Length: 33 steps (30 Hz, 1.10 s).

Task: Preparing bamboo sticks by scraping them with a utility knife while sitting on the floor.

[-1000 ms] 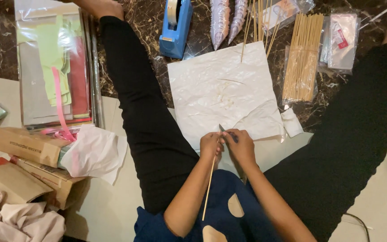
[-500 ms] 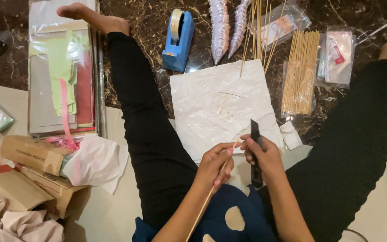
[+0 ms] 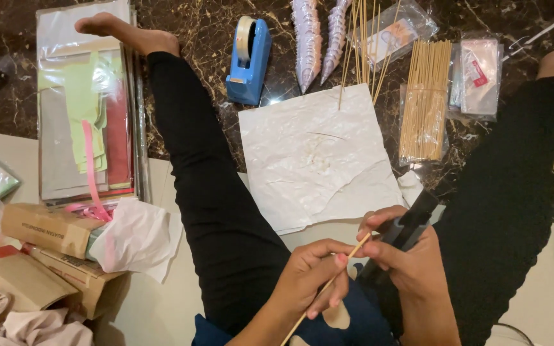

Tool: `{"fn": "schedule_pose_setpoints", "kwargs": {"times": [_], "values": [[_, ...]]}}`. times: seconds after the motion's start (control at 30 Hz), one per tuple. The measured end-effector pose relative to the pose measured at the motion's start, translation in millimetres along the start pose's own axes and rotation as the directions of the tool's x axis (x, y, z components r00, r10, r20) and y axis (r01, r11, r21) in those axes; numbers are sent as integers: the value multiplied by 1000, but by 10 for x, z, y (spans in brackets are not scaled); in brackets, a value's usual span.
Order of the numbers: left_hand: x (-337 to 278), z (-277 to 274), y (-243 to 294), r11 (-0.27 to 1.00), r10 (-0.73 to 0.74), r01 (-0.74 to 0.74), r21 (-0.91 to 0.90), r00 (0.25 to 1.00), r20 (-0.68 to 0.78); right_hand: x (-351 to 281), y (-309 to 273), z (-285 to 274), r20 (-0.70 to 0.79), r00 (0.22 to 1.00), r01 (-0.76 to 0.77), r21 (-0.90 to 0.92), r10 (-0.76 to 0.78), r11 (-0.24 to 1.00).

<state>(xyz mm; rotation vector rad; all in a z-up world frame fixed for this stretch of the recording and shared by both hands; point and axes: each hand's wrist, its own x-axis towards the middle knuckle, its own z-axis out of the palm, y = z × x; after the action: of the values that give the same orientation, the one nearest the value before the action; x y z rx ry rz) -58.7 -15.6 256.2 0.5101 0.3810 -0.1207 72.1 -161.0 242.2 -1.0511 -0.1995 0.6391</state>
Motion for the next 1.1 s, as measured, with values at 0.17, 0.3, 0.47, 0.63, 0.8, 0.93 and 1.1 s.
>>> {"fn": "schedule_pose_setpoints", "kwargs": {"times": [0.17, 0.3, 0.47, 0.63, 0.8, 0.93, 1.1], "values": [[-28, 44, 8, 999, 17, -18, 39, 999, 34, -29, -47, 38, 38, 998, 46, 39, -47, 998], [-31, 46, 13, 1000, -19, 17, 23, 996, 85, -22, -64, 71, 41, 996, 73, 64, -76, 995], [-31, 106, 70, 998, -49, 46, 38, 996, 79, -7, -54, 51, 77, 994, 75, 110, -84, 991], [21, 132, 79, 997, -40, 34, 75, 996, 76, 39, -23, -16, 53, 988, 144, 4, -144, 990], [174, -16, 54, 991, -90, 86, 106, 995, 35, 174, -131, -152, -171, 971, 111, -292, -166, 950], [299, -298, 33, 997, -71, 71, -4, 997, -2, 448, -230, -545, -449, 871, 64, -298, -199, 952], [376, -656, 311, 995, 86, -95, -24, 963, -254, 785, -85, -1015, -640, 761, 35, -126, -108, 991]]}}
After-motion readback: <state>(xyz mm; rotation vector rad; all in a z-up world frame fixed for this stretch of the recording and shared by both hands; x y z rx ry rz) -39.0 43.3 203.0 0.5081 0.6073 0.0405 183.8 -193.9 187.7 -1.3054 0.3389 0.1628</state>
